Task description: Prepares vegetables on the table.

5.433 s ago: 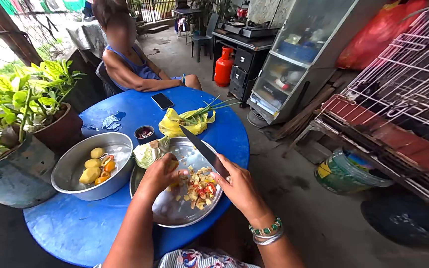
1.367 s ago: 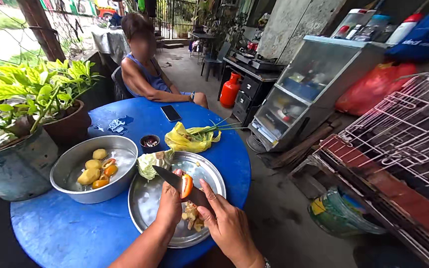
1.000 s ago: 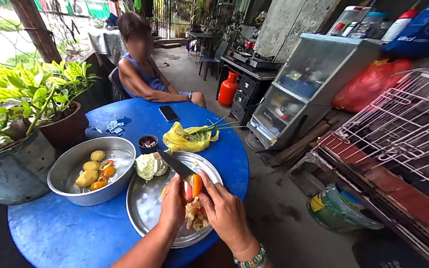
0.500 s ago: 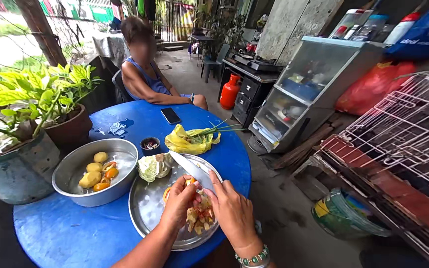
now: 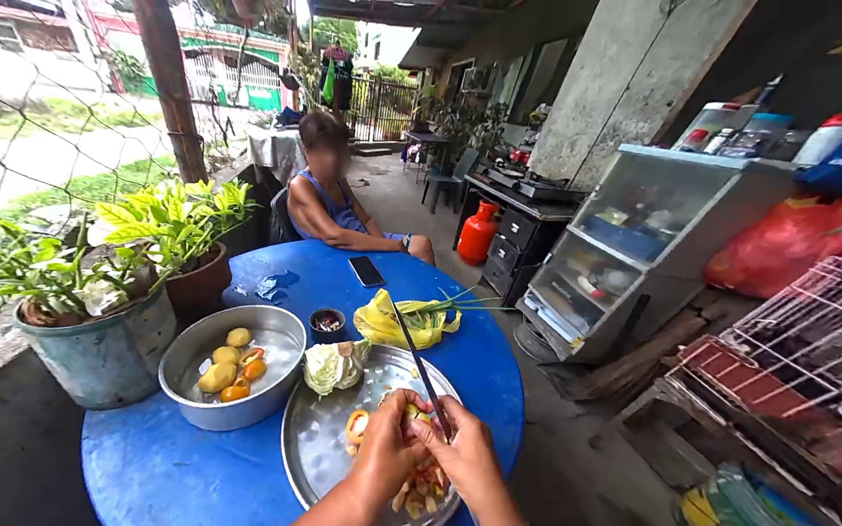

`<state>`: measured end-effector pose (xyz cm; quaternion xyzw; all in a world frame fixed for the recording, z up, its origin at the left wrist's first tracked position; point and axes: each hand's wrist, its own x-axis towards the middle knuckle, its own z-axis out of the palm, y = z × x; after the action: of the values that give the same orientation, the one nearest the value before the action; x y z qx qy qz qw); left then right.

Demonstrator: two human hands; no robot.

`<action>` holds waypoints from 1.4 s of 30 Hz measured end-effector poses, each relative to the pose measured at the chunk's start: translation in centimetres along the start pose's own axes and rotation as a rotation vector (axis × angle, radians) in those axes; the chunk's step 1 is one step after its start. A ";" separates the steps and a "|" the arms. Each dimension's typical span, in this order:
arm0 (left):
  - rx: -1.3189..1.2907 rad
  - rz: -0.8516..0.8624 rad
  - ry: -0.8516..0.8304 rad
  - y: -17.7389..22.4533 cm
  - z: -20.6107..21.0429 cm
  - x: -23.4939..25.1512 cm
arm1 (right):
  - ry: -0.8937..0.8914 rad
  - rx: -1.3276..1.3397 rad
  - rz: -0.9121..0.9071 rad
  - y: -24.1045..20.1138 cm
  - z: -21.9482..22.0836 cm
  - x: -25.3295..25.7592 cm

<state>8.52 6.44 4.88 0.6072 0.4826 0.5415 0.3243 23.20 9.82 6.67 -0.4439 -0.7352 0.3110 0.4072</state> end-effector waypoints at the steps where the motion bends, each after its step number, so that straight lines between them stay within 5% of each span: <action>1: 0.014 -0.002 -0.017 0.1 0.0 0.0 | 0.008 0.021 0.015 0.2 0.1 0.0; 13: -0.061 -0.168 -0.351 0.3 -3.2 1.3 | -0.044 0.352 0.162 1.3 -0.5 -1.0; 22: 0.675 -0.209 -0.647 1.3 -7.1 2.4 | 0.006 0.183 0.111 2.1 -1.7 -1.1; 25: 0.734 -0.243 -0.681 1.3 -7.1 2.5 | 0.007 0.175 0.113 2.2 -2.1 -1.4; 31: 0.303 -0.148 -0.454 0.4 -6.7 2.6 | 0.017 0.129 0.016 1.8 -1.8 -2.4; 37: -0.379 -0.219 -0.268 0.4 -3.8 1.8 | 0.035 -0.175 -0.236 0.7 -0.9 -3.7; 42: -0.600 -0.241 -0.092 0.2 -2.6 1.2 | 0.145 -0.455 -0.294 0.2 -0.1 -4.3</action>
<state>6.01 7.18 6.00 0.4469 0.3545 0.5893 0.5721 24.53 6.01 5.10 -0.4337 -0.8114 0.0431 0.3894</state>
